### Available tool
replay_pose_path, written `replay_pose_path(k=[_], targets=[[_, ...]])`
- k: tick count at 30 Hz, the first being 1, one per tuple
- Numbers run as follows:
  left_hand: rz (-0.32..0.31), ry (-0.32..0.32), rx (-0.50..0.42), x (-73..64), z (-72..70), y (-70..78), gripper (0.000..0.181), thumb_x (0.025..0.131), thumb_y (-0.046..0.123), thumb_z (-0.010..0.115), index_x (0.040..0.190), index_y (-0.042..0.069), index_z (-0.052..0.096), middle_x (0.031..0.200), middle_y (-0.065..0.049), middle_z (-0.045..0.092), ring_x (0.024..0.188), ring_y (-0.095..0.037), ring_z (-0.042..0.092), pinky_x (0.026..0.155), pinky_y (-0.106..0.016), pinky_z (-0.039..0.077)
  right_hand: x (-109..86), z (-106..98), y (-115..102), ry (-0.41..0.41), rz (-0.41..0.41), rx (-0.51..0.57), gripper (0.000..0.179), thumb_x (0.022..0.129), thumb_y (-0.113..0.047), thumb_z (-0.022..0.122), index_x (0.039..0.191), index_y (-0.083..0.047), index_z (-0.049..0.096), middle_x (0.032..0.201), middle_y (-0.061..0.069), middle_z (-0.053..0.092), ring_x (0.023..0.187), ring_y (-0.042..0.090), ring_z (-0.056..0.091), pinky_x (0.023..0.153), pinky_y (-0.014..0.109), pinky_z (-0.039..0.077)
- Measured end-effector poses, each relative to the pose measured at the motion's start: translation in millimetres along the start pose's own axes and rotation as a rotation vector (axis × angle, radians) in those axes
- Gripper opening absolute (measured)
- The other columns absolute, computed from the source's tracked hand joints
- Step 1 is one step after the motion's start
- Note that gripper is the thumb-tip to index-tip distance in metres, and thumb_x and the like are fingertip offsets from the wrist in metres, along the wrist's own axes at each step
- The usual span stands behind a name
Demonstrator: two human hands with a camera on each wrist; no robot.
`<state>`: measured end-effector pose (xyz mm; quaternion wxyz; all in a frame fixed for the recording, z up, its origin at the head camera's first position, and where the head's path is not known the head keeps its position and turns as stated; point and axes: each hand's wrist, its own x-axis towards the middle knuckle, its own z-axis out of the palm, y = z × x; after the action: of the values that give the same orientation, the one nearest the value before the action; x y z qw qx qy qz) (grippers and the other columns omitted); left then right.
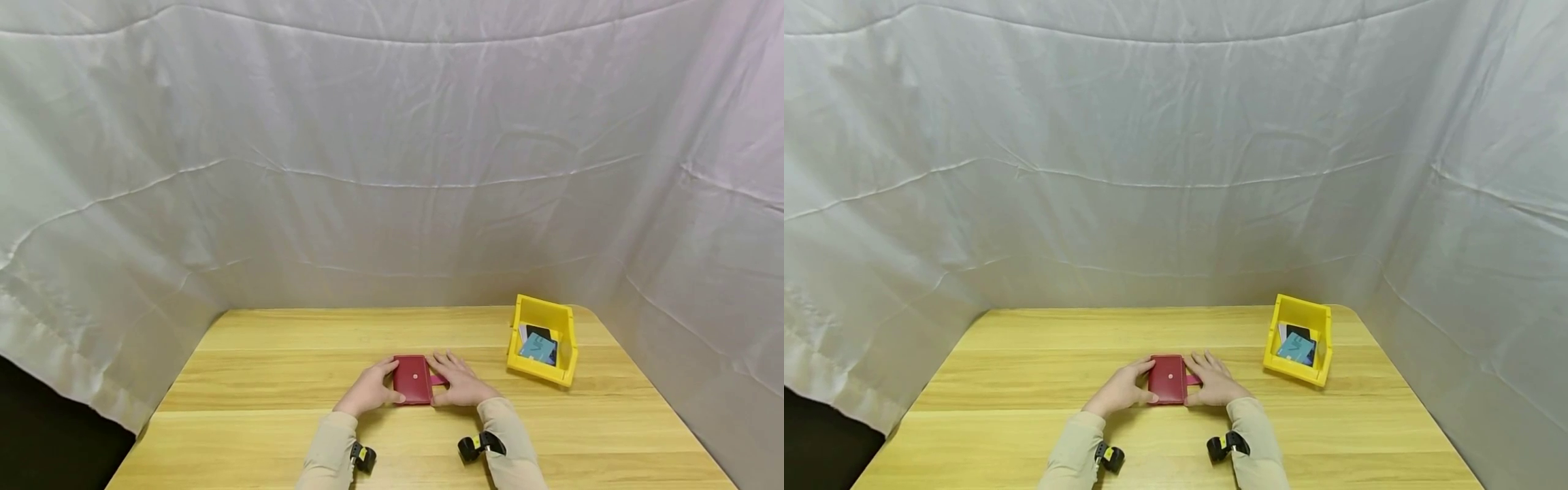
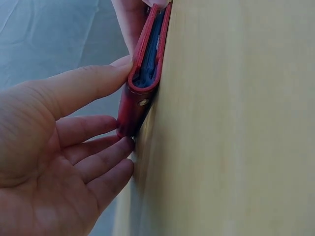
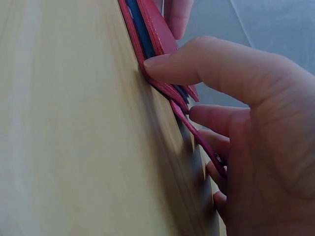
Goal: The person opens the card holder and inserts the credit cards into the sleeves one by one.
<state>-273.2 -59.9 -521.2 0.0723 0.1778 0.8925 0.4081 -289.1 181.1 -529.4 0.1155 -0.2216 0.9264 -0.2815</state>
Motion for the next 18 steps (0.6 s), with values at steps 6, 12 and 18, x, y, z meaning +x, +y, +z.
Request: replay_pose_path(k=[6,12,18], targets=[[0.003,-0.034,0.075,0.7,-6.3,9.2,0.08,0.075,0.018,0.082,0.141,-0.007,0.045,0.151,-0.026,0.039,0.139,-0.044,0.038,0.116,-0.055,0.033,0.4,-2,2,-0.018,-0.019,-0.013,0.1,0.071,-0.042,0.073,0.154,-0.01,0.028,0.162,0.018,0.018,0.15,0.045,0.007,0.12,0.065,0.007],[0.016,-0.115,0.208,10.1,-7.9,16.0,0.096,0.069,0.03,0.087,0.146,-0.003,0.039,0.155,-0.026,0.03,0.143,-0.041,0.032,0.114,-0.055,0.036,0.1,-3,3,-0.024,-0.019,-0.008,0.101,0.07,-0.043,0.073,0.154,-0.01,0.028,0.162,0.018,0.019,0.149,0.046,0.008,0.119,0.067,0.009],[0.053,-0.192,0.383,22.8,-4.6,20.7,0.108,0.065,0.041,0.089,0.15,0.002,0.034,0.157,-0.021,0.03,0.148,-0.037,0.026,0.118,-0.053,0.032,0.4,-2,4,-0.032,-0.024,-0.032,0.099,0.071,-0.044,0.073,0.153,-0.01,0.03,0.162,0.017,0.019,0.15,0.045,0.009,0.119,0.067,0.009]])
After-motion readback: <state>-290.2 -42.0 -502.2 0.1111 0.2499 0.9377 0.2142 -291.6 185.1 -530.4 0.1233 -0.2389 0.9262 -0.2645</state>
